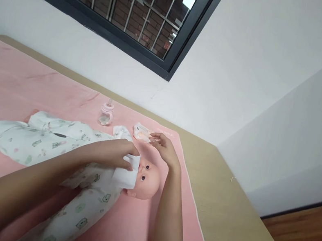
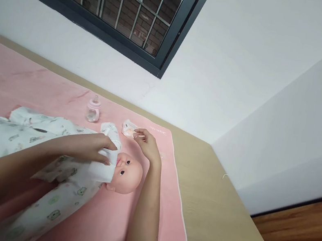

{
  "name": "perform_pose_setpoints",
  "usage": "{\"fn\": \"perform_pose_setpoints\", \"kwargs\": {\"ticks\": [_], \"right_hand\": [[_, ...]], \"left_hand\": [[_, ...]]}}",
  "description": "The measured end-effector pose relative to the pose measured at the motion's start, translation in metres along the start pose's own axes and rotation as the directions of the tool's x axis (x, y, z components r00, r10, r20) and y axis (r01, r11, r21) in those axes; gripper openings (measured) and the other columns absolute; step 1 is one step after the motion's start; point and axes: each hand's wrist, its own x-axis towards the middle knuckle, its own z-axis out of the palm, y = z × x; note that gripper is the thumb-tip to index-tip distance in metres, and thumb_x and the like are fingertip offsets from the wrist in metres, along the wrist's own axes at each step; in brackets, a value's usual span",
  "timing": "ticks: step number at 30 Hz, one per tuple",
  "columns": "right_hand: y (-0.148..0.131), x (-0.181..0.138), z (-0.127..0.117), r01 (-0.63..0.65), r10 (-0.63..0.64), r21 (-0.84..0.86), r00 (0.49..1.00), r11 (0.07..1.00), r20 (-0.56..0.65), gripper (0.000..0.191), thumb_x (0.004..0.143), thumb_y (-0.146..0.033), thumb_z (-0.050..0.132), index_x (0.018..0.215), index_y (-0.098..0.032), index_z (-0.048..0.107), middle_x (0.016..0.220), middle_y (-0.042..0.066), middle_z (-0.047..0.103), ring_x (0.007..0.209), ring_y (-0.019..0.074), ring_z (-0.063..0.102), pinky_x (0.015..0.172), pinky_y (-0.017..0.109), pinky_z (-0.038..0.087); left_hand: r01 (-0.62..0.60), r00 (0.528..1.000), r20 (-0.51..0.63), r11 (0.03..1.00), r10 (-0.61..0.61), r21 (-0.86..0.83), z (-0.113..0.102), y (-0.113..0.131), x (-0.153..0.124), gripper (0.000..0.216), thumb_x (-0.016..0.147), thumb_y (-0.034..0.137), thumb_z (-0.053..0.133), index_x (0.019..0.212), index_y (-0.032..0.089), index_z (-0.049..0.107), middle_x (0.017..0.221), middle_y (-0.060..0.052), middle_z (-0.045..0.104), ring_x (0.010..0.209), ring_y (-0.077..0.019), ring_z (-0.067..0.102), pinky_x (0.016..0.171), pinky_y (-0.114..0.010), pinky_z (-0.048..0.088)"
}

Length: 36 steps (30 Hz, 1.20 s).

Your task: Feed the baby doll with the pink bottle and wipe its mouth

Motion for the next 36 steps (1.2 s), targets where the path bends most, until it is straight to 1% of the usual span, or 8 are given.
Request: {"fn": "perform_pose_setpoints", "kwargs": {"ticks": [4,8,12,17,22,25,31,36], "right_hand": [[0.023,0.009,0.0,-0.045,0.045,0.033,0.999,0.998,0.007,0.026,0.079,-0.027,0.062,0.104,-0.022,0.066,0.104,0.004,0.065,0.089,0.0152,0.064,0.086,0.033,0.049],[0.043,0.013,-0.001,-0.113,0.112,0.073,0.994,0.991,0.013,0.027,0.079,-0.029,0.064,0.104,-0.021,0.066,0.102,0.005,0.064,0.085,0.0145,0.066,0.085,0.033,0.051],[0.057,0.013,-0.002,-0.179,0.178,0.109,0.984,0.978,0.02,0.027,0.079,-0.032,0.066,0.103,-0.02,0.066,0.098,0.005,0.066,0.084,0.015,0.067,0.086,0.033,0.051],[0.074,0.012,0.001,-0.218,0.223,0.173,0.975,0.96,-0.01,0.024,0.075,-0.029,0.067,0.097,-0.019,0.066,0.095,0.005,0.069,0.088,0.0164,0.067,0.085,0.032,0.05],[0.103,0.015,0.011,-0.256,0.267,0.299,0.964,0.919,0.002,0.023,0.069,-0.028,0.071,0.089,-0.018,0.066,0.088,0.004,0.071,0.081,0.0151,0.065,0.083,0.031,0.049],[0.118,0.016,0.016,-0.253,0.271,0.362,0.962,0.897,-0.001,0.022,0.068,-0.028,0.071,0.086,-0.018,0.066,0.085,0.003,0.07,0.076,0.0129,0.062,0.081,0.029,0.048],[0.131,0.018,0.019,-0.239,0.282,0.4,0.958,0.885,-0.049,0.022,0.067,-0.029,0.071,0.084,-0.017,0.066,0.085,0.003,0.069,0.079,0.0138,0.064,0.084,0.029,0.049],[0.135,0.02,0.019,-0.229,0.279,0.414,0.958,0.881,-0.065,0.02,0.068,-0.029,0.071,0.083,-0.017,0.066,0.087,0.003,0.07,0.079,0.014,0.064,0.086,0.03,0.05]], "left_hand": [[0.036,0.999,-0.026,0.995,-0.034,0.093,0.006,0.003,0.002,0.021,0.075,0.025,0.054,0.064,0.019,0.037,0.065,0.001,0.049,0.061,-0.0158,0.048,0.054,-0.027,0.027],[0.026,1.0,0.001,0.989,-0.026,0.146,0.005,0.011,0.001,0.021,0.075,0.019,0.051,0.062,0.019,0.034,0.061,0.002,0.045,0.059,-0.0151,0.044,0.054,-0.027,0.025],[0.028,0.999,0.011,0.985,-0.03,0.17,0.002,0.018,-0.001,0.021,0.075,0.014,0.049,0.06,0.019,0.035,0.059,0.002,0.043,0.057,-0.0146,0.04,0.055,-0.027,0.024],[0.005,0.999,-0.05,0.98,0.005,0.201,0.004,0.008,0.002,0.024,0.074,0.008,0.047,0.06,0.019,0.031,0.057,0.002,0.037,0.055,-0.0146,0.036,0.054,-0.027,0.021],[-0.05,0.995,-0.075,0.971,0.069,0.235,0.01,-0.003,0.008,0.025,0.073,0.005,0.046,0.06,0.02,0.03,0.056,0.002,0.038,0.055,-0.0155,0.037,0.053,-0.028,0.02],[-0.073,0.987,-0.114,0.95,0.112,0.304,0.011,-0.004,0.01,0.027,0.07,0.001,0.045,0.059,0.02,0.029,0.056,0.001,0.04,0.057,-0.0163,0.041,0.055,-0.028,0.02],[-0.08,0.979,-0.143,0.916,0.147,0.392,0.012,-0.006,0.013,0.022,0.072,0.002,0.045,0.058,0.019,0.04,0.062,-0.003,0.055,0.067,-0.0207,0.053,0.061,-0.028,0.026],[-0.07,0.972,-0.173,0.899,0.16,0.433,0.014,-0.003,0.015,0.021,0.071,0.001,0.046,0.059,0.018,0.05,0.066,-0.006,0.06,0.072,-0.0225,0.056,0.065,-0.03,0.03]]}}
